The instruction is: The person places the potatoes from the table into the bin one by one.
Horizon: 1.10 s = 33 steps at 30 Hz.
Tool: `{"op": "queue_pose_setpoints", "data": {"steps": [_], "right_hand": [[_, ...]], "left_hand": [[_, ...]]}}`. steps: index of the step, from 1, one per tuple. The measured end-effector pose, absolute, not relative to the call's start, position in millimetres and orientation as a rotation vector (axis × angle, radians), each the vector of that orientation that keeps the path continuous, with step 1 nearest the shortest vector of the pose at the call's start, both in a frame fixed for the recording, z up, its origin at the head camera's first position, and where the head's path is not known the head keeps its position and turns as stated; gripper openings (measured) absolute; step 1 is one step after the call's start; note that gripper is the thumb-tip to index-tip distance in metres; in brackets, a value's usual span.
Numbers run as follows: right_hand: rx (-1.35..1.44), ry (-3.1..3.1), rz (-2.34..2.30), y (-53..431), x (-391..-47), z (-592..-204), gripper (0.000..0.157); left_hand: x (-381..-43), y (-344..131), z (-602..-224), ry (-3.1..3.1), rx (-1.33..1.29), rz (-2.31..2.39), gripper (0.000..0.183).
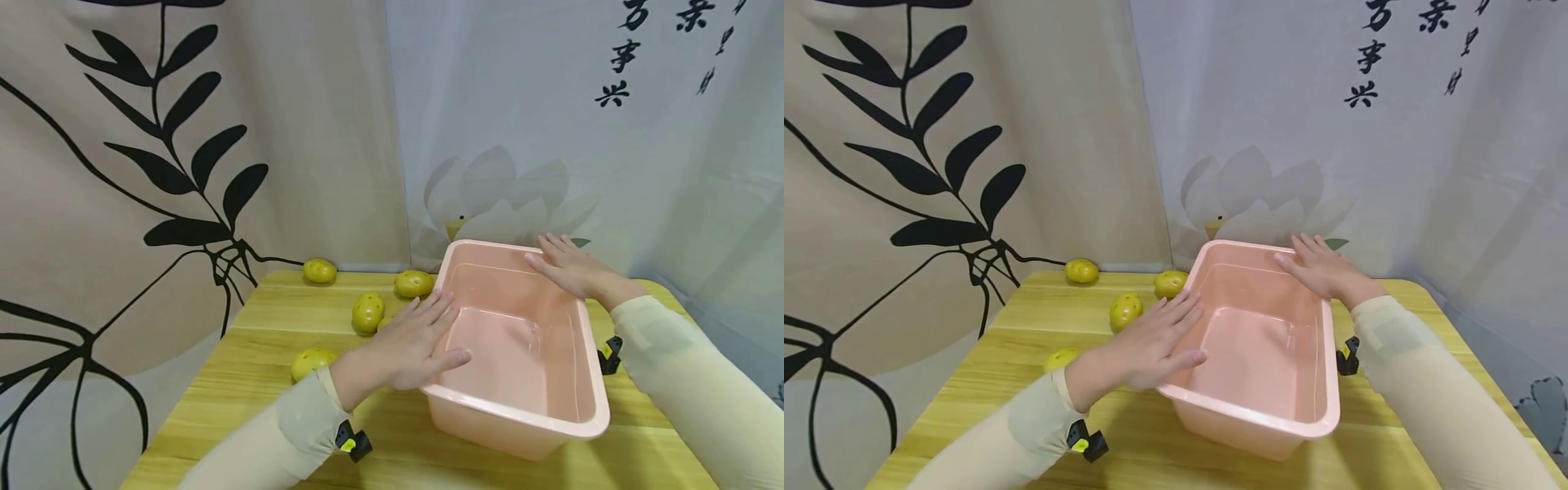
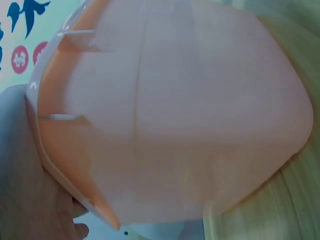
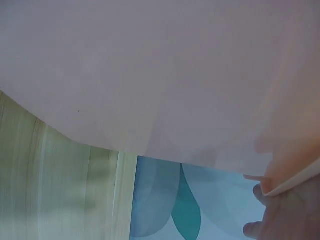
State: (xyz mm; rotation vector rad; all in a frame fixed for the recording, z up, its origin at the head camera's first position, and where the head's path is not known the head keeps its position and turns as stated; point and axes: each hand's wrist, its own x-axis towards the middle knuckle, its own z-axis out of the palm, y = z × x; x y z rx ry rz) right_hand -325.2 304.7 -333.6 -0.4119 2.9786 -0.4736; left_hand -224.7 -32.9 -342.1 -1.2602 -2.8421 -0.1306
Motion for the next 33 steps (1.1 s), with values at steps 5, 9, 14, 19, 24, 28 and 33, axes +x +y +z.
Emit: {"op": "queue_pose_setpoints", "data": {"steps": [5, 9, 14, 19, 24, 28, 33], "right_hand": [[-0.438, 2.975, -0.520, 305.4, -326.0, -335.3, 0.078], [-0.443, 2.980, -0.508, 303.7, -327.8, -335.9, 0.077], [-0.422, 2.994, -0.477, 300.9, -330.1, -336.2, 0.079], [-0.401, 3.010, -0.429, 299.8, -328.9, -336.6, 0.079], [-0.416, 3.037, -0.339, 297.2, -325.8, -334.7, 0.077], [-0.441, 3.051, -0.273, 295.3, -324.4, -332.9, 0.076], [-0.454, 3.055, -0.195, 295.8, -324.6, -334.1, 0.076]], "left_hand": [[-215.6, -28.3, -343.4, -2.811, -1.326, -0.156, 0.081], [-209.8, -25.9, -345.4, -2.753, -1.390, -0.135, 0.080], [-203.3, -24.5, -345.7, -2.712, -1.432, -0.108, 0.080], [-198.1, -23.9, -345.2, -2.696, -1.452, -0.110, 0.082], [-193.3, -25.2, -344.5, -2.700, -1.467, -0.113, 0.086], [-191.3, -25.5, -344.3, -2.694, -1.469, -0.112, 0.086], [-189.9, -25.0, -345.4, -2.684, -1.483, -0.091, 0.085]]}}
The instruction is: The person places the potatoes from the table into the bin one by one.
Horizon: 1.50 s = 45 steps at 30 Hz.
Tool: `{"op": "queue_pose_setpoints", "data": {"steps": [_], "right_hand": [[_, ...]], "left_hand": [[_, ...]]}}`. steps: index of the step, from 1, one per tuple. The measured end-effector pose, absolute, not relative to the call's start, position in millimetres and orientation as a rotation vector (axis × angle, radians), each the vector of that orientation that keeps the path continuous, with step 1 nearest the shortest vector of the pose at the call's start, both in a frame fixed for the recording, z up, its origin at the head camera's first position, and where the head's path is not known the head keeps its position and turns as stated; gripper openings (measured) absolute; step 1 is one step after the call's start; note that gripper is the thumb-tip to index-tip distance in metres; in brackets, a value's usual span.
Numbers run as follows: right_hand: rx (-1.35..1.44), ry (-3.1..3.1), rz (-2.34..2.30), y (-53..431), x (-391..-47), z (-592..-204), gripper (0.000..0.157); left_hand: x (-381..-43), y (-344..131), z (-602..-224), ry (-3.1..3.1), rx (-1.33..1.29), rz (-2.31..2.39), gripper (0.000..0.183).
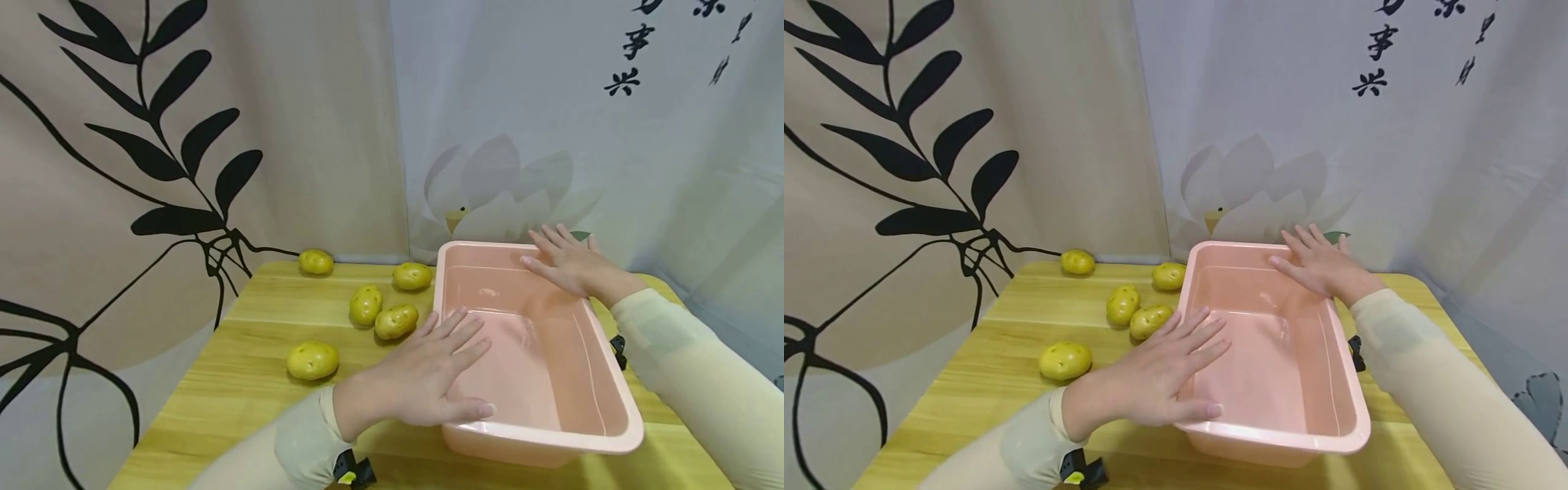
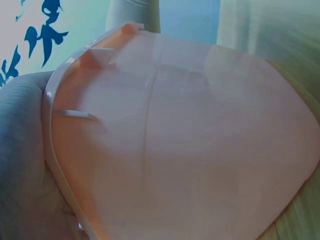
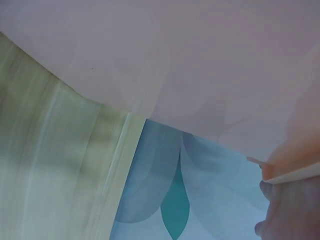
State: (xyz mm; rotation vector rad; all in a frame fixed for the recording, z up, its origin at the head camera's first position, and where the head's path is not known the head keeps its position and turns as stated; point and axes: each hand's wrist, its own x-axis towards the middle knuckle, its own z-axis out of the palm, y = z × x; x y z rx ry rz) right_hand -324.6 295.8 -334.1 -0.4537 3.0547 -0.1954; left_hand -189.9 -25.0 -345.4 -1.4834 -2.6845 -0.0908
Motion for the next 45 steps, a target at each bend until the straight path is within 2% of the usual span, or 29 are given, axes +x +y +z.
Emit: {"op": "queue_pose_setpoints", "data": {"steps": [37, 45], "right_hand": [[-0.487, 3.027, -0.256, 291.1, -324.7, -336.2, 0.077], [-0.509, 3.038, -0.267, 295.4, -326.8, -338.4, 0.076]], "left_hand": [[-193.2, -35.2, -357.8, -2.531, -1.515, -0.331, 0.076], [-194.6, -45.3, -361.0, -2.608, -1.439, -0.446, 0.072]]}}
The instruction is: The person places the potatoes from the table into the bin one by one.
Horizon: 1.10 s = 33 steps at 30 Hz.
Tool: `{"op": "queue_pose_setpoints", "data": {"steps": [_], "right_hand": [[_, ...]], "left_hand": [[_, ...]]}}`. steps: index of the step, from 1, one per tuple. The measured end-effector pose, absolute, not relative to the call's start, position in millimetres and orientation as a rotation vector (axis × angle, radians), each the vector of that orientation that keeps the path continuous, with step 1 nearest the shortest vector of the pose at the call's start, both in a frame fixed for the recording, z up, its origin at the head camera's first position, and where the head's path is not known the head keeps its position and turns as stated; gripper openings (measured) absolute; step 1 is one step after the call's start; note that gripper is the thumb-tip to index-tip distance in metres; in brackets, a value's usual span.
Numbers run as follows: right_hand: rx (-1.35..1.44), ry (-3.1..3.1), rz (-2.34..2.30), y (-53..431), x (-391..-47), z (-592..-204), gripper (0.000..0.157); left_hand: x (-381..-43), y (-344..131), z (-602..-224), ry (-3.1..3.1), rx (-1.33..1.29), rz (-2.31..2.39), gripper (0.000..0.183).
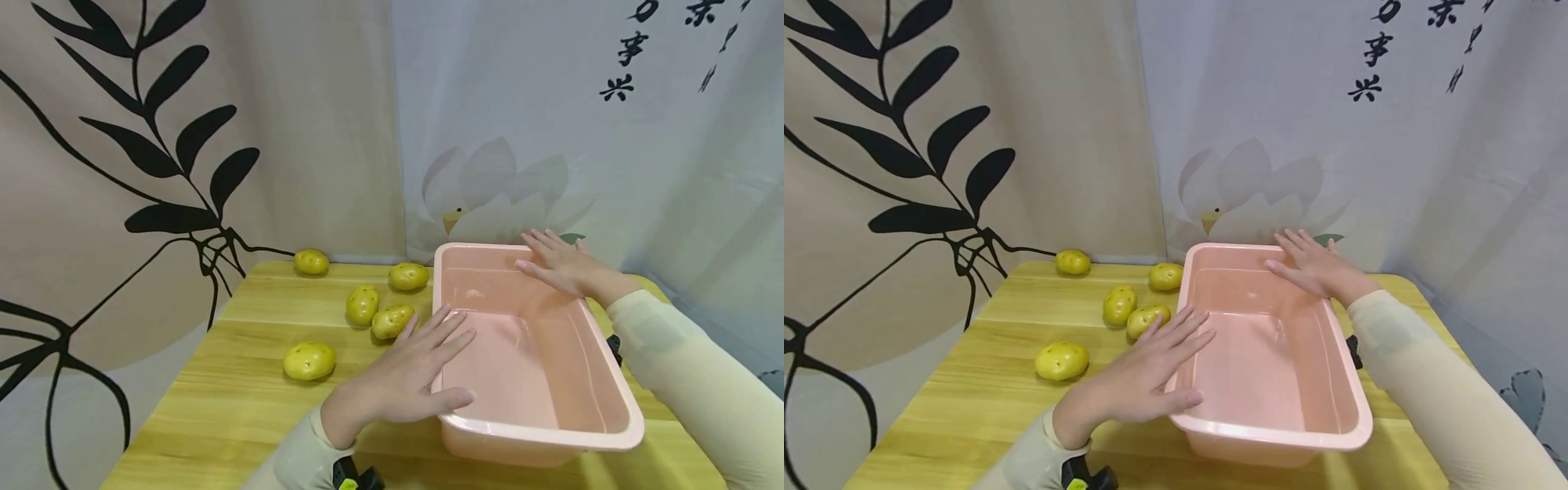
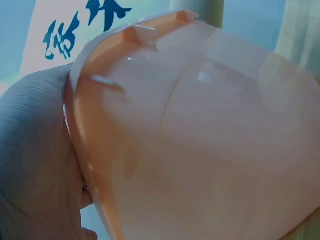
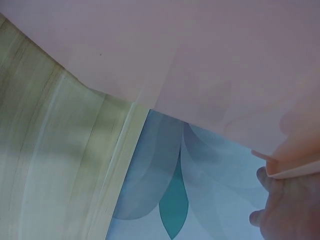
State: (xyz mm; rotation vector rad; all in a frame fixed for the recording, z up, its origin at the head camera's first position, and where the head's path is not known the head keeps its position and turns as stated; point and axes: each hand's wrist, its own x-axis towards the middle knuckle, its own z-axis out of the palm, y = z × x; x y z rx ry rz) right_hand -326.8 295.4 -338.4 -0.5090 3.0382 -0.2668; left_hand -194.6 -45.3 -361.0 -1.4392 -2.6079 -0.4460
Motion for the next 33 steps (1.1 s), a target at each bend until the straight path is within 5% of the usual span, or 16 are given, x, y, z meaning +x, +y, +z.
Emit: {"op": "queue_pose_setpoints", "data": {"steps": [33], "right_hand": [[-0.487, 3.003, -0.298, 294.9, -329.9, -335.5, 0.076]], "left_hand": [[-266.5, -89.0, -404.7, -2.859, -0.910, -0.631, 0.068]]}}
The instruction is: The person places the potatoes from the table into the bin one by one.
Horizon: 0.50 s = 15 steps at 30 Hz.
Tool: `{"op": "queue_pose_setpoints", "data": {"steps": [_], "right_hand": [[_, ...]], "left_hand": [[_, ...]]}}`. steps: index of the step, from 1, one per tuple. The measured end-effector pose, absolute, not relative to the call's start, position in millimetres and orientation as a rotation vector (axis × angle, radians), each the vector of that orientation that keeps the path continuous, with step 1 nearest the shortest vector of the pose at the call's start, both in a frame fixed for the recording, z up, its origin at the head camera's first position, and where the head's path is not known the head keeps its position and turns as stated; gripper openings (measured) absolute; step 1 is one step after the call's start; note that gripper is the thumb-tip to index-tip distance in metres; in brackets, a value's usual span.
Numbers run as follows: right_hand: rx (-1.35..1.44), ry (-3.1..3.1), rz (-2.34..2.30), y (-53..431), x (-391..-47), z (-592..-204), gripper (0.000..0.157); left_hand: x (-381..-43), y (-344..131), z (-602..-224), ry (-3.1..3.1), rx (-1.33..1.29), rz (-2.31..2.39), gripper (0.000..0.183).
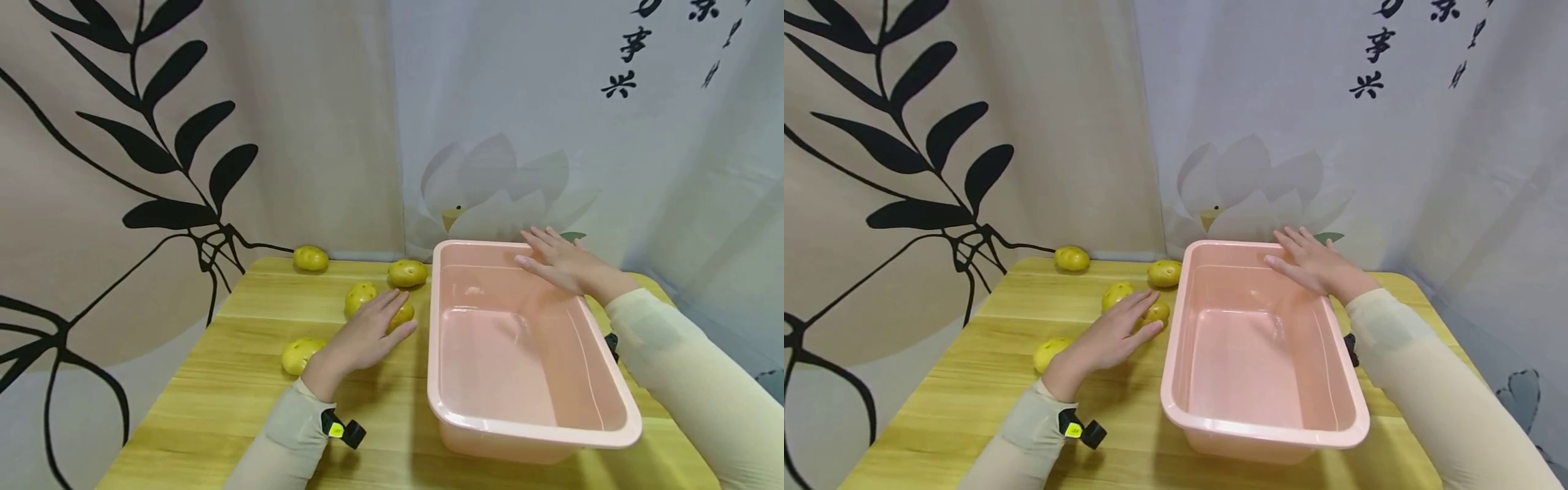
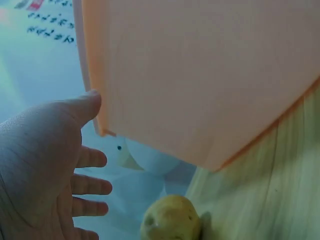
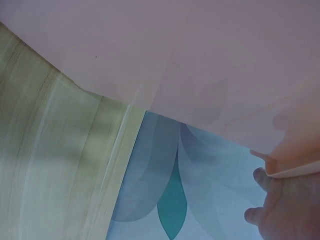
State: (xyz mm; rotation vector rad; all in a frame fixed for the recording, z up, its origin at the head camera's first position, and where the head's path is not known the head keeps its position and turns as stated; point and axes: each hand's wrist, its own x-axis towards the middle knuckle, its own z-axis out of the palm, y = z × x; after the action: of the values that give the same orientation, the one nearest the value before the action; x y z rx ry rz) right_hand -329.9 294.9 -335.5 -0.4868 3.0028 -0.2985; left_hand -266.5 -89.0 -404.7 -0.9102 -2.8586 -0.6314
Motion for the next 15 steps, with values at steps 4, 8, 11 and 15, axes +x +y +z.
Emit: {"op": "queue_pose_setpoints", "data": {"steps": [4, 8, 11, 15], "right_hand": [[-0.478, 3.003, -0.312, 295.4, -329.2, -336.6, 0.076], [-0.479, 3.006, -0.321, 296.5, -330.8, -337.8, 0.076], [-0.471, 3.004, -0.324, 296.6, -330.9, -337.5, 0.076], [-0.463, 3.005, -0.330, 296.4, -330.4, -337.5, 0.076]], "left_hand": [[-273.1, -89.2, -412.9, -2.875, -0.898, -0.643, 0.069], [-280.9, -86.7, -424.7, -2.876, -0.900, -0.605, 0.072], [-285.9, -84.0, -432.8, -2.872, -0.913, -0.548, 0.073], [-290.9, -82.3, -440.9, -2.882, -0.904, -0.494, 0.074]]}}
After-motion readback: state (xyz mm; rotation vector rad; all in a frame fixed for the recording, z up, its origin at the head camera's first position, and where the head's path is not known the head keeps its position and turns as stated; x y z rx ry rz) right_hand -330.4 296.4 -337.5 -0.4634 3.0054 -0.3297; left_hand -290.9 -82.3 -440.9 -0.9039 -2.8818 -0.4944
